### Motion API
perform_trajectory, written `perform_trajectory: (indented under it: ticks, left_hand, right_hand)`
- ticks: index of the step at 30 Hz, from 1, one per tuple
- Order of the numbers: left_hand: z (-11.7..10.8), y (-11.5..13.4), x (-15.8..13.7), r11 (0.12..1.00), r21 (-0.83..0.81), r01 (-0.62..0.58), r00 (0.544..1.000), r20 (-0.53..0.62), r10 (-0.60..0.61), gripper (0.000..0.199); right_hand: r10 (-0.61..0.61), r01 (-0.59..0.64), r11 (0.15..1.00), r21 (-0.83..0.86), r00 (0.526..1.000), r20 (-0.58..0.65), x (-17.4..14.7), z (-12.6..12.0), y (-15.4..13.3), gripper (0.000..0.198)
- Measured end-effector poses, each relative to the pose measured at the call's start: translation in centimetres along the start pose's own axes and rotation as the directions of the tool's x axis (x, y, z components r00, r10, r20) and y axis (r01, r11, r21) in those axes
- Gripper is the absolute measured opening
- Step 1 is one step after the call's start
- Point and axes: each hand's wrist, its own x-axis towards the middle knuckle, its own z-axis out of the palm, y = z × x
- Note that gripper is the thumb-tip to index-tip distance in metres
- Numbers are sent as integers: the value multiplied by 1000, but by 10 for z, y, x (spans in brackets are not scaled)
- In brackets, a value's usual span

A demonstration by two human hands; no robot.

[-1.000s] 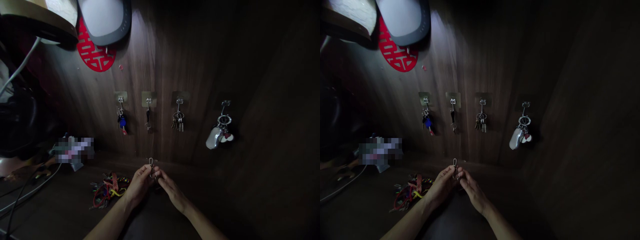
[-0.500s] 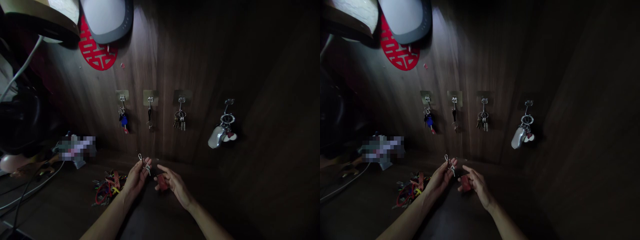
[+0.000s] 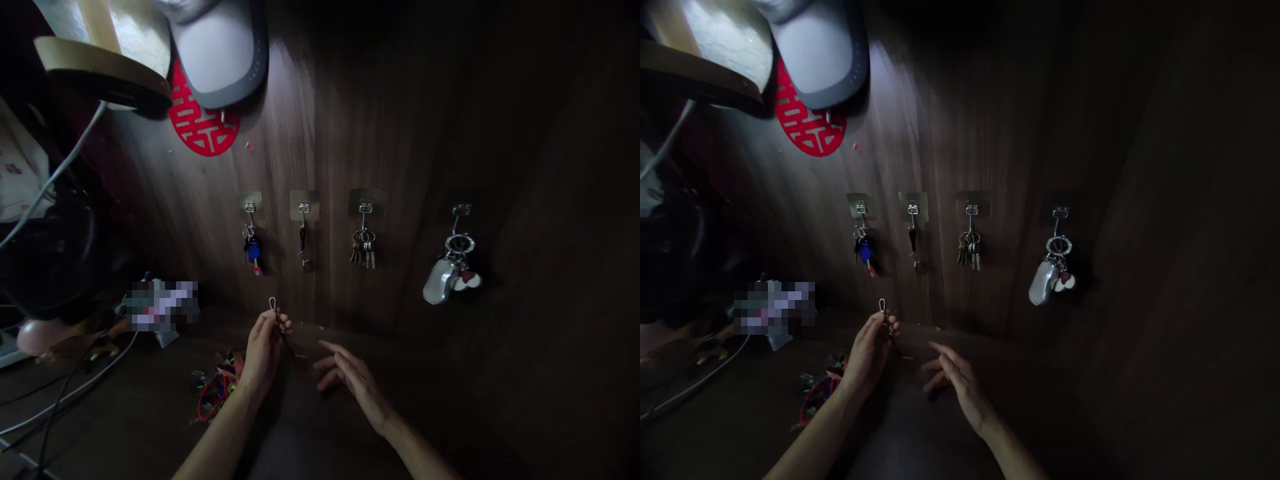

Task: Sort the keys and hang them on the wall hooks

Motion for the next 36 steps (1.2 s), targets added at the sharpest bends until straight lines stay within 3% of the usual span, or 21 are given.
perform_trajectory:
  ticks: [4, 8, 17, 25, 36]
  left_hand:
    - [5, 28, 10, 964, 215, -159, 987, 0, 163, 23]
    - [13, 59, 26, 913, 324, -249, 966, 19, 257, 29]
    - [29, 129, 70, 719, 494, -490, 852, 98, 514, 27]
    - [41, 167, 97, 635, 604, -480, 870, 238, 431, 26]
    - [38, 165, 98, 637, 651, -412, 907, 225, 356, 28]
  right_hand:
    - [-4, 3, 996, -93, 1000, -8, 0, 1, -4, 50]
    - [-11, 10, 991, -133, 1000, -8, -1, 2, -5, 50]
    - [-36, 39, 988, -151, 999, 21, 0, 1, -1, 52]
    - [-62, 64, 993, -102, 998, 22, 3, 1, 4, 52]
    - [-72, 74, 990, -116, 997, 27, 2, -1, 9, 49]
